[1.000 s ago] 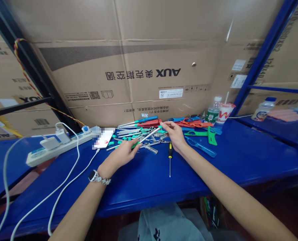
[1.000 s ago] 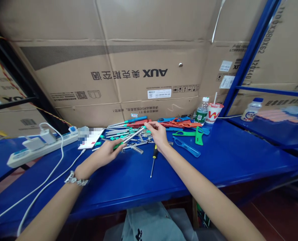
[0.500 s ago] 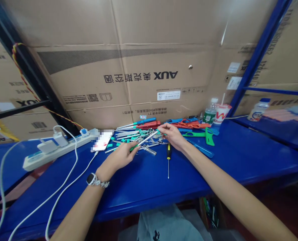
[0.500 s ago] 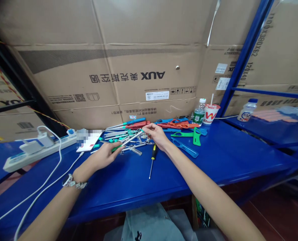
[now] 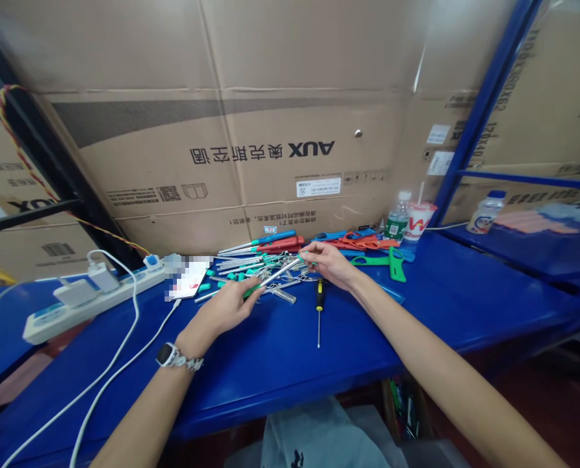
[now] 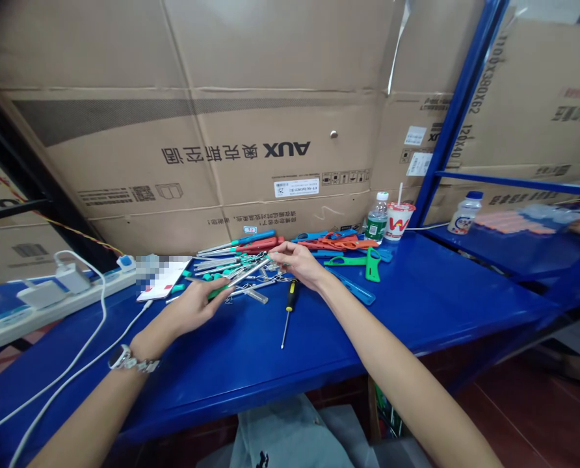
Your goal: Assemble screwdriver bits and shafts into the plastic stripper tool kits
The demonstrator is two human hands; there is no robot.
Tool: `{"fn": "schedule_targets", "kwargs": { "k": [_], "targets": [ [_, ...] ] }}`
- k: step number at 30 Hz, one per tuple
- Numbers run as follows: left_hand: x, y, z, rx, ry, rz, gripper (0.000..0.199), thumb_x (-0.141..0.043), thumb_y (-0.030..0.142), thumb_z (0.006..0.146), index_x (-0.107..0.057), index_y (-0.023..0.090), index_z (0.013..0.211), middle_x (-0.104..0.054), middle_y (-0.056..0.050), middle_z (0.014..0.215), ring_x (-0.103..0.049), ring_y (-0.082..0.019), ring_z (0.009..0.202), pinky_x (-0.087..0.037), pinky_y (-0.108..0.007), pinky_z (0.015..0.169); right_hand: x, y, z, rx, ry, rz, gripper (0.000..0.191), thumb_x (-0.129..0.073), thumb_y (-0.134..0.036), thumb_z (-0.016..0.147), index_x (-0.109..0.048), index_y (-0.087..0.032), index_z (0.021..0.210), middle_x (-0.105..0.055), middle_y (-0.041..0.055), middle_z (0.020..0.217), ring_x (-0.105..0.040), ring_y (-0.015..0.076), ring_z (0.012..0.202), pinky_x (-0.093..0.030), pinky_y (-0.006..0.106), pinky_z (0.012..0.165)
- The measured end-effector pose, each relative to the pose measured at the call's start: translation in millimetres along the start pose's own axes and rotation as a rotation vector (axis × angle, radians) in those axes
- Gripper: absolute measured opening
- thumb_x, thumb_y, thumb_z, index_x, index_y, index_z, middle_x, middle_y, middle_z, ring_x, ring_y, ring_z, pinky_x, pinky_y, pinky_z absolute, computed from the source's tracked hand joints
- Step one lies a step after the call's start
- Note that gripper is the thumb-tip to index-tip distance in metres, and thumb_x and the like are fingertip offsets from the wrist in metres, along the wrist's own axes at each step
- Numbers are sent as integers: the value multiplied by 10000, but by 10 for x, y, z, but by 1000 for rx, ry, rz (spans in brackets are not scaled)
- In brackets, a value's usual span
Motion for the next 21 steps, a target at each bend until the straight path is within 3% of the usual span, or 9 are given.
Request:
{"fn": "schedule_targets", "kwargs": {
  "k": [5,10,14,21],
  "targets": [
    [-7,-26,4,-18,30,33,419,-366,459,1056,-661,190,1185,-758,-105,1009,-712,-244,793,-444,-290,680,-4,28,9,2,-12,-20,392,-928,-426,548,-673,-179,715,-580,-50,600,-471,83,555,-370,260,574],
    [17,-38,21,20,34,83,424,-354,452,1058,-670,170,1072,-689,-52,701,-648,-209,608,-362,-267,589,19,68,29,30,129,38,447,-882,-559,580,-663,-198,729,-593,-39,584,-512,105,556,-380,254,550],
    [23,-31,23,-1,57,81,414,-348,453,1057,-659,180,1040,-668,-45,698,-630,-202,597,-332,-270,581,70,39,25,110,253,-41,454,-903,-554,523,-634,-210,647,-599,-30,552,-513,116,537,-403,270,559],
    [14,-51,21,15,68,83,411,-342,453,1055,-647,181,1010,-601,-22,620,-608,-206,575,-326,-277,583,55,-6,7,199,283,-101,464,-883,-586,519,-648,-214,670,-608,-28,597,-514,123,573,-427,286,602]
  ]
}}
Point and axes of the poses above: each hand's wrist, its own z-axis towards the middle knuckle, its own x-axis out of the back of the hand, y = z × x, the point moved 8 cm from there along z, towards the middle knuckle
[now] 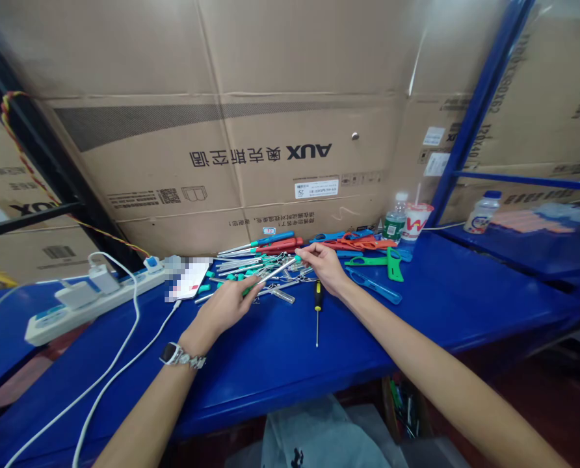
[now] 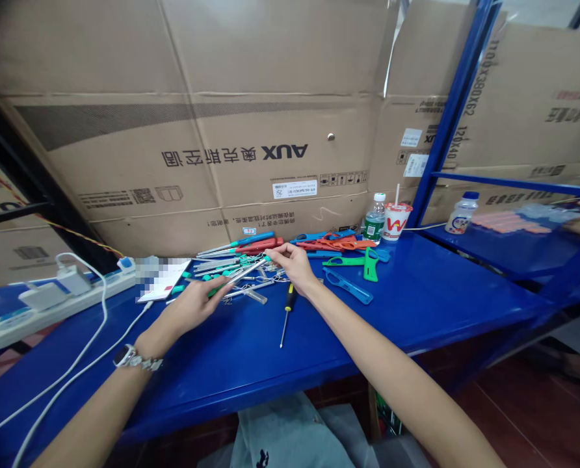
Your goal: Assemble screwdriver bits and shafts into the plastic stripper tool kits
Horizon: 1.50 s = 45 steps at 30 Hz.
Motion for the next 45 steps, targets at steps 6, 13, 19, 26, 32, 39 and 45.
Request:
{"fn": "schedule_targets", "kwargs": {
  "k": [6,13,19,26,32,39,45],
  "targets": [
    [-7,24,-6,33,-4,74,395,-340,431,1059,-650,187,1081,-639,-47,658,-625,-230,598,-321,-280,574,1,33,-26,15,34,-26,467,-875,-592,556,-611,-222,662,-586,-35,575,-499,122,554,-408,282,572],
    [2,23,-6,36,-7,82,376,-351,406,1059,-648,179,1102,-669,-64,688,-642,-245,620,-331,-279,581,-29,81,-10,-38,-36,32,501,-895,-596,523,-598,-223,678,-606,-45,572,-524,115,547,-437,281,585],
    [-4,48,-7,27,-20,45,364,-348,411,1060,-630,187,1010,-600,-23,620,-567,-198,536,-308,-269,557,-70,42,-1,-8,-145,57,475,-894,-549,587,-576,-214,697,-627,-55,577,-551,97,556,-444,255,605],
    [31,124,-23,40,-5,91,370,-328,408,1068,-622,187,1026,-612,-29,628,-590,-224,566,-304,-280,555,-111,118,-23,-68,-144,103,522,-865,-593,615,-528,-220,757,-618,-56,534,-527,94,499,-411,234,543],
    [22,80,-12,36,5,5,360,-357,404,1061,-637,180,1037,-619,-23,634,-588,-210,552,-319,-274,564,-129,-72,-12,123,-170,-88,512,-784,-657,683,-520,-229,784,-596,-65,554,-526,105,508,-415,244,540],
    [53,100,-32,29,30,90,365,-369,405,1068,-656,180,1089,-643,-39,658,-615,-224,592,-304,-275,559,-13,-113,-26,124,-97,-323,568,-590,-770,796,-434,-234,697,-463,-69,490,-396,100,461,-304,236,467],
    [43,131,-37,12,16,135,366,-359,389,1076,-653,172,1097,-647,-44,656,-643,-228,614,-336,-265,560,-151,-19,-68,23,-286,-311,633,-519,-831,795,-337,-248,631,-271,-85,529,-252,83,450,-258,238,406]
  ]
}}
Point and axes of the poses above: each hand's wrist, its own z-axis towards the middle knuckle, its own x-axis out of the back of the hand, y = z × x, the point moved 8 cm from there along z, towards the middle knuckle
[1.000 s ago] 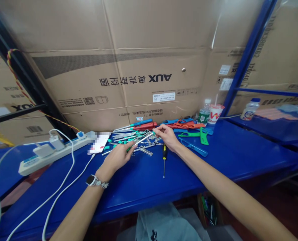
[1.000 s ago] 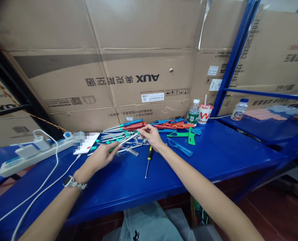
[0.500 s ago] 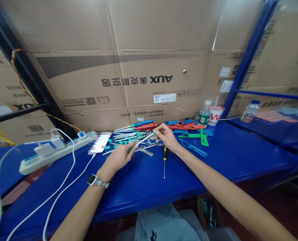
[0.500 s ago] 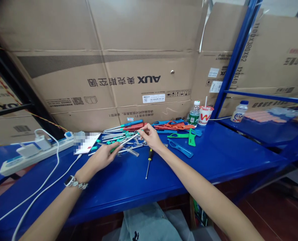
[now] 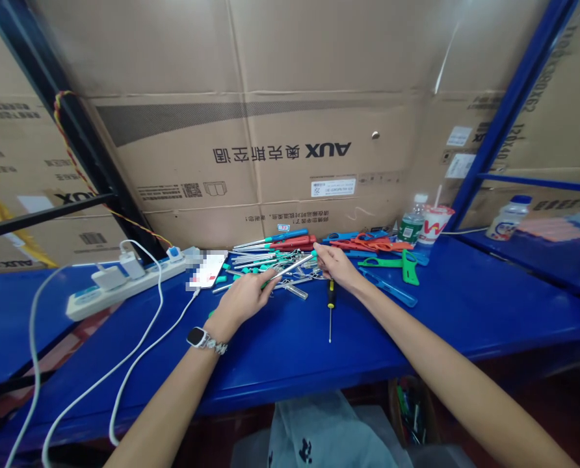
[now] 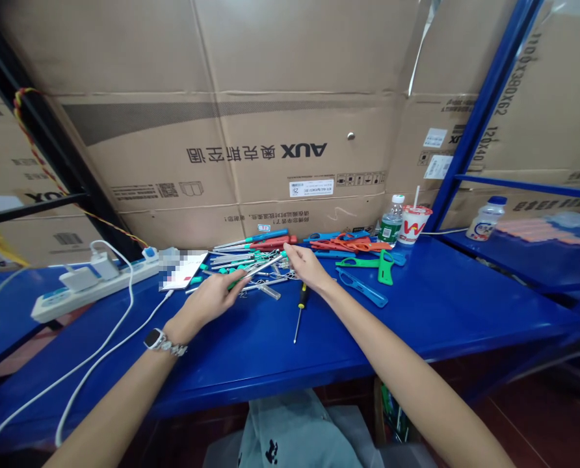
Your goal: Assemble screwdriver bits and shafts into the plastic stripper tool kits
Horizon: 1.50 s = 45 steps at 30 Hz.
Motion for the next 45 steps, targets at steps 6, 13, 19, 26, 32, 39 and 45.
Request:
{"fn": "schedule_targets", "kwargs": {
  "k": [6,13,19,26,32,39,45],
  "targets": [
    [-25,2,-14,-1,-31,99,392,-341,390,1082,-642,171,1201,-717,-92,774,-697,-271,707,-403,-285,590,-62,58,-37,-140,-194,68,614,-635,-791,755,-408,-228,664,-313,-97,526,-244,64,445,-256,205,399],
    [-25,32,14,13,-17,114,371,-354,390,1080,-637,188,1208,-727,-91,796,-714,-280,744,-434,-290,615,-217,191,-105,-322,-218,178,649,-673,-724,775,-337,-231,519,-252,-102,406,-194,51,396,-149,221,407],
    [0,64,30,27,25,-16,315,-401,405,1068,-595,190,1191,-720,-68,781,-724,-268,753,-445,-280,626,-482,78,-85,-164,-109,156,620,-651,-780,744,-494,-207,566,-352,-79,442,-261,63,402,-202,231,406],
    [25,102,20,104,35,-184,552,-550,216,965,-322,166,1465,-749,-100,919,-736,-302,843,-492,-318,671,-734,-27,-133,17,-154,22,624,-530,-791,831,-477,-221,584,-365,-61,481,-328,96,465,-259,253,454],
    [51,173,8,66,44,-267,585,-517,143,920,-320,178,1469,-729,-83,904,-720,-277,811,-476,-310,662,-810,-188,-170,99,-252,-10,518,-595,-667,873,-460,-230,629,-383,-51,578,-340,117,558,-325,260,529],
    [16,198,3,51,86,-351,482,-502,176,933,-391,197,1401,-683,-45,843,-680,-250,749,-445,-300,655,-860,-177,-175,111,-239,-16,511,-573,-674,864,-486,-213,664,-421,-34,646,-371,124,619,-345,257,578],
    [38,202,33,50,148,-502,426,-552,133,859,-435,194,1264,-622,8,782,-614,-184,658,-428,-273,629,-870,-138,-170,82,-218,-11,518,-581,-658,864,-528,-191,646,-458,-28,618,-398,116,595,-335,251,560]
  ]
}}
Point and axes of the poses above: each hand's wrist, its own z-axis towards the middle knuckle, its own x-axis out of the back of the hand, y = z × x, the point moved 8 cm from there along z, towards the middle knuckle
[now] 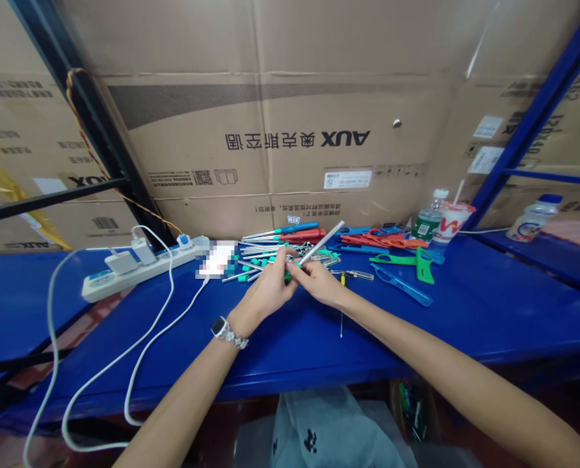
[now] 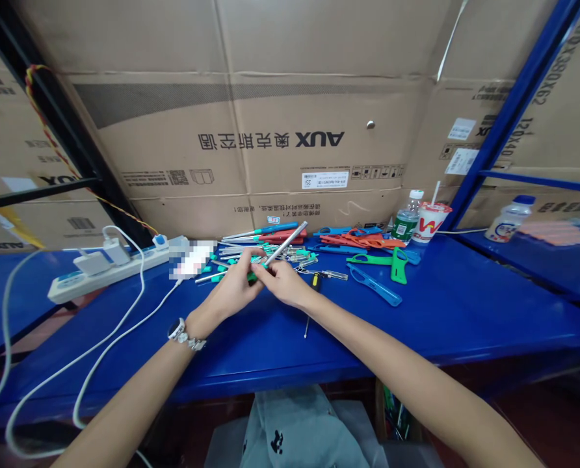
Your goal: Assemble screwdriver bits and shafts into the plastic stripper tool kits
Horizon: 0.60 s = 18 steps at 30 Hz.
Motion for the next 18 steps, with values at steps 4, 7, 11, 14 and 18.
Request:
{"fn": "schedule_targets", "kwargs": {
  "k": [4,7,11,14,18],
  "targets": [
    [11,23,52,-13,46,-82,346,-568,138,838,-435,198,1152,-592,29,774,-577,-149,628,-420,-262,616,141,-63,-6,-2,102,-27,506,-594,-628,878,-513,-200,621,-425,-40,564,-376,108,542,-301,252,511],
    [-55,63,73,-29,-3,-94,389,-562,136,839,-416,200,1193,-569,49,712,-555,-145,585,-395,-258,585,291,-170,-38,80,240,28,436,-622,-604,870,-508,-218,705,-447,-49,585,-416,107,531,-335,244,507],
    [-55,147,54,-66,-19,-112,474,-575,185,875,-385,187,1309,-611,19,770,-593,-152,626,-431,-270,605,355,-167,-59,61,297,75,436,-665,-639,818,-544,-226,745,-487,-49,558,-444,109,470,-344,242,446],
    [41,200,20,-153,-6,-68,578,-618,225,875,-375,194,1398,-668,-53,973,-652,-188,809,-496,-310,720,418,-159,-69,50,337,112,453,-703,-645,785,-544,-225,730,-489,-53,526,-446,105,414,-329,243,397],
    [177,67,-11,-176,-23,148,289,-635,313,895,-586,185,1150,-672,-79,1012,-646,-225,857,-492,-335,726,541,-145,-85,34,408,187,476,-726,-656,757,-524,-226,725,-469,-67,500,-409,95,364,-325,249,357]
  ]
}}
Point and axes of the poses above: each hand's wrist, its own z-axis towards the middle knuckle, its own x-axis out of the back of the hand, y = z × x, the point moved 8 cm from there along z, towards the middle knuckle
